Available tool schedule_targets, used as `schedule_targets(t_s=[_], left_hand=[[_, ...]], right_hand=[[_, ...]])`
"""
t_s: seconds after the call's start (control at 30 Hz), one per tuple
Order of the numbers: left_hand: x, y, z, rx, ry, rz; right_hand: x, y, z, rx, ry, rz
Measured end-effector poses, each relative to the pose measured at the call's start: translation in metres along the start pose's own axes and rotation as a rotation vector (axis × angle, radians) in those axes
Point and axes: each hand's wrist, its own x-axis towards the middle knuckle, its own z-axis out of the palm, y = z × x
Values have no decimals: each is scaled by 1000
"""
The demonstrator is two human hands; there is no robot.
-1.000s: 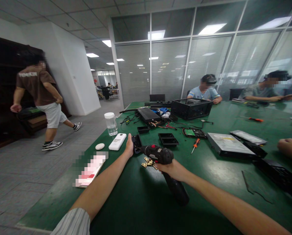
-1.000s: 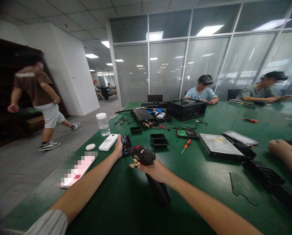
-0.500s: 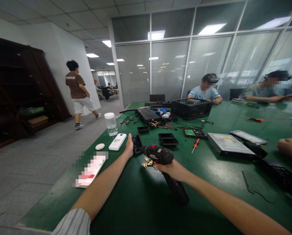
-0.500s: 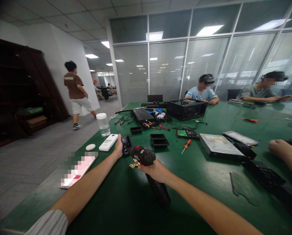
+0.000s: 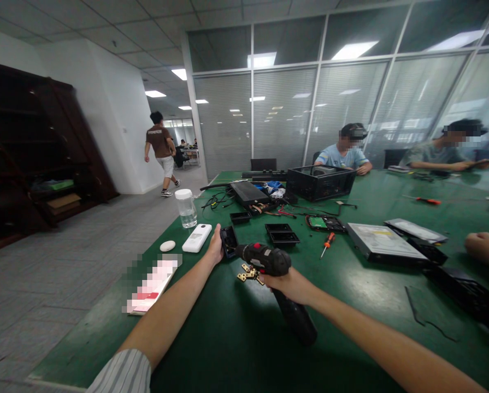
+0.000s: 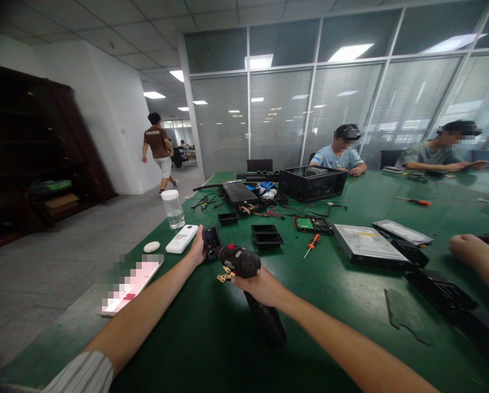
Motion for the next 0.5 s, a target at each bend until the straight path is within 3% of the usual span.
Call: schedule_targets(t_s=[0.5], left_hand=[[1,-1,-2,86,-23,-32]], right_hand=[[0,5,3,7,12,-31]])
